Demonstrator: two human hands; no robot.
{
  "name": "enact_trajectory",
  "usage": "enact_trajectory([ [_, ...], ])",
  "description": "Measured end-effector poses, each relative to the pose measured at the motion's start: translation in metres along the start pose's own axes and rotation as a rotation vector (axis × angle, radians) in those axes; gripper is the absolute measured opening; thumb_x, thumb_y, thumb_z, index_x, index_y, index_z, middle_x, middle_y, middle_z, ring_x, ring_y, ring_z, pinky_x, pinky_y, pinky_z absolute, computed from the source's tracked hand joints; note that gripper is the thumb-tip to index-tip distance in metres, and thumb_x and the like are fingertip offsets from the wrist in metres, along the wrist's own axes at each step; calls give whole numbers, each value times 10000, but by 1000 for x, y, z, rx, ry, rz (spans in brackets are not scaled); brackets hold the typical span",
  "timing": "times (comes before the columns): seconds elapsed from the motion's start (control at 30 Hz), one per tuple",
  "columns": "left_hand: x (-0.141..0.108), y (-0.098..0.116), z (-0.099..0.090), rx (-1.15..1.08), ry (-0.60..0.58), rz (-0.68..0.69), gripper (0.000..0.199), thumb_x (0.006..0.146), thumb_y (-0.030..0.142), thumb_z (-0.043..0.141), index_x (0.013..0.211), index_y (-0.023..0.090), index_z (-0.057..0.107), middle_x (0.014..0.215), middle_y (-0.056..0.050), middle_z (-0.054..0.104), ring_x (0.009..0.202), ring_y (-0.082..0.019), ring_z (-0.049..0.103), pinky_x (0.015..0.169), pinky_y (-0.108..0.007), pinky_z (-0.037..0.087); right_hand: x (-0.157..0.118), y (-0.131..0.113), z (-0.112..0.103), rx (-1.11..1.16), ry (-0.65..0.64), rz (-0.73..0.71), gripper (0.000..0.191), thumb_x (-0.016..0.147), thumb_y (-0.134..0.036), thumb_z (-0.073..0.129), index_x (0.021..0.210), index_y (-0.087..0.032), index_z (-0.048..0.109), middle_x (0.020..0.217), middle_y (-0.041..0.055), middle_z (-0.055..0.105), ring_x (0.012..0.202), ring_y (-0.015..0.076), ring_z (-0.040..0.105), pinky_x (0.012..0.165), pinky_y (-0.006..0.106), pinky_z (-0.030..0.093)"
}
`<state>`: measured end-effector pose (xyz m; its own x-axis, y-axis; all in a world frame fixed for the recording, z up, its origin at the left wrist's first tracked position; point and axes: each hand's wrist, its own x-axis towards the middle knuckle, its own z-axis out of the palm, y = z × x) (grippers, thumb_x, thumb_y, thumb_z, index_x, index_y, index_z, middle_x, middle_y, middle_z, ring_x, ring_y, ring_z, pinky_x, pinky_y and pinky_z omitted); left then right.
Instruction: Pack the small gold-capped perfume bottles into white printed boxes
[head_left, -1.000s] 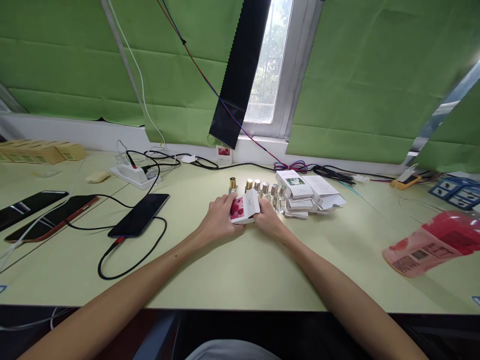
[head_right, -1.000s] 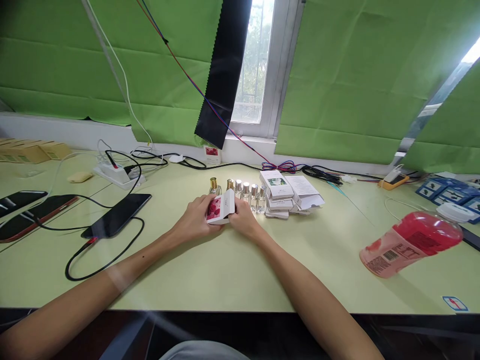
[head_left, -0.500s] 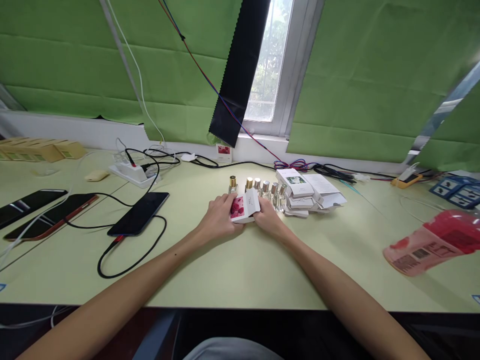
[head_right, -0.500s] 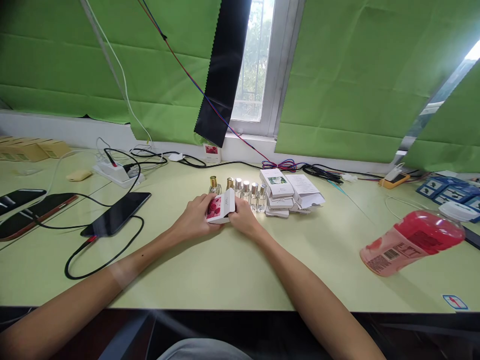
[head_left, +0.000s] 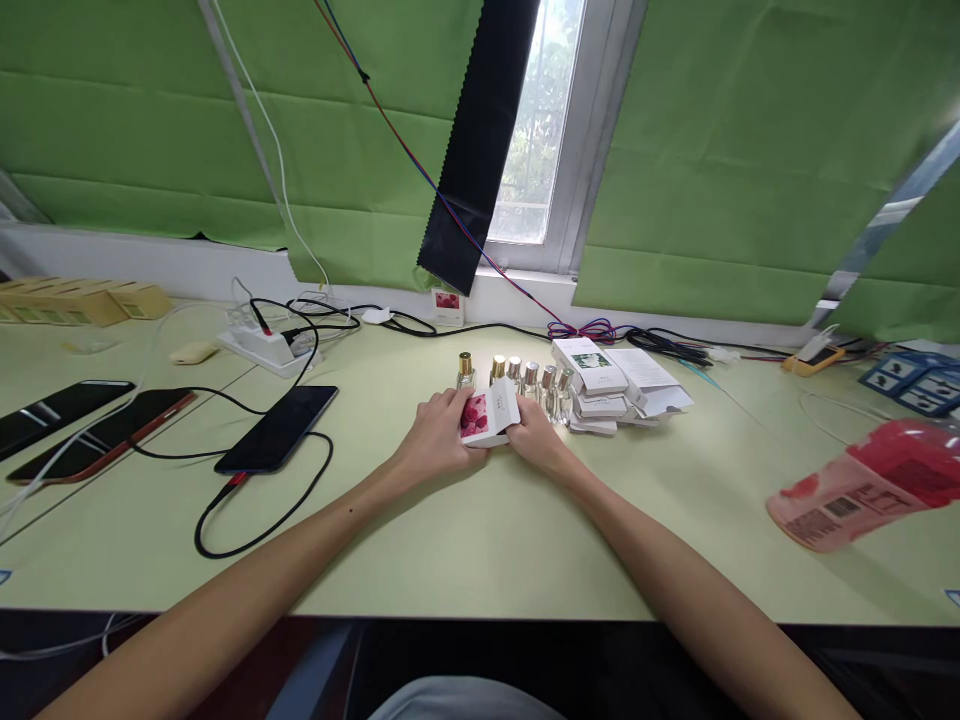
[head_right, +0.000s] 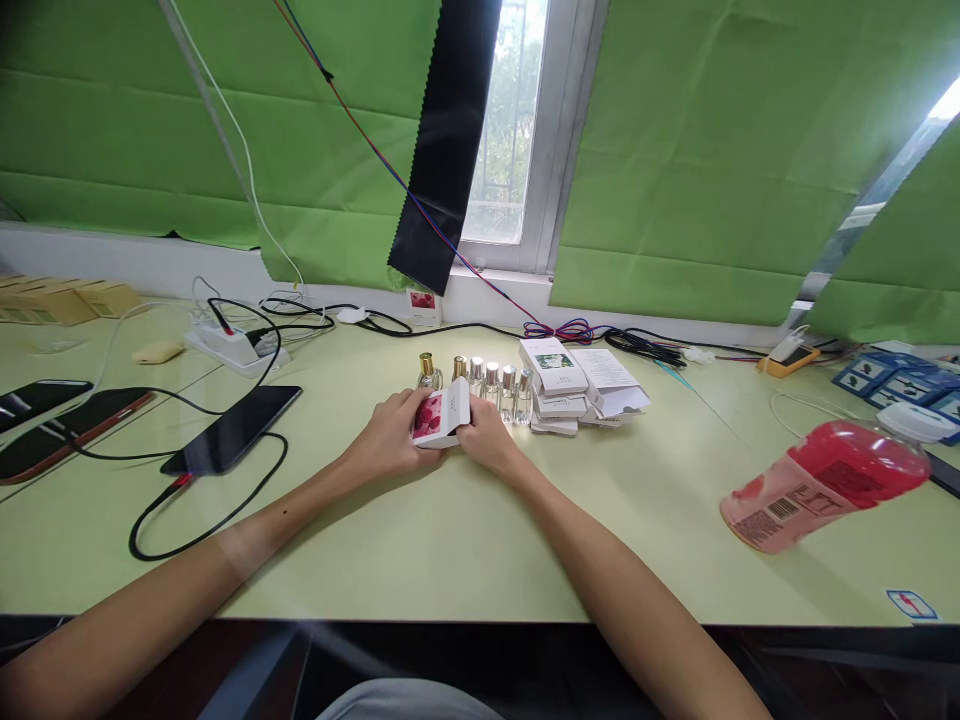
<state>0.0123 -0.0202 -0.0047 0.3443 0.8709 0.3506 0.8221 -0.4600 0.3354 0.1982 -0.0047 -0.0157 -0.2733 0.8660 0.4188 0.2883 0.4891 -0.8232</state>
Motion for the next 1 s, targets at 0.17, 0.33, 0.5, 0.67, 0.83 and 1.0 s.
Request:
enact_trajectory([
  [0.17,0,1,-1,7,1,-2,653,672,417,718,1263,230,513,1111,-91,632,1035,-327,602,890,-447,468,1,1,1,2,6,-4,104,584,-241,397,677,-219,438,681,2,526,646,154,428,597,276,339],
  [0.33,0,2,-1,7,-5,-4,649,680,420,710,1261,220,503,1142,-102,631,1065,-336,594,899,-458,465,0,1,2,12,6,5,95,581,-237,398,669,-222,430,672,-1,515,639,153,421,589,274,333],
  [0.5,0,3,-2,18,-13,-8,619,686,414,699,1237,202,510,1123,-107,632,1029,-327,590,882,-459,469,0,3,2,-2,6,18,106,594,-232,407,684,-211,459,680,6,531,642,152,415,593,280,331],
  [0.67,-1,4,-3,12,-19,-20,632,682,413,699,1248,204,511,1136,-110,635,1046,-331,590,897,-455,462,0,2,2,10,-5,23,107,594,-233,403,681,-210,461,679,3,536,647,151,418,596,279,328],
  [0.83,0,4,-3,-2,-18,-23,656,676,416,704,1265,194,518,1126,-107,636,1054,-332,587,906,-454,458,0,0,2,42,-6,38,63,602,-235,399,655,-218,429,652,-7,502,630,144,396,586,276,311],
  [1.0,-1,5,-4,-34,-9,-57,689,656,404,724,1282,193,525,1095,-103,636,1025,-324,592,889,-438,470,0,-1,5,84,40,45,43,626,-225,414,659,-216,442,653,-14,491,629,139,385,577,271,300],
])
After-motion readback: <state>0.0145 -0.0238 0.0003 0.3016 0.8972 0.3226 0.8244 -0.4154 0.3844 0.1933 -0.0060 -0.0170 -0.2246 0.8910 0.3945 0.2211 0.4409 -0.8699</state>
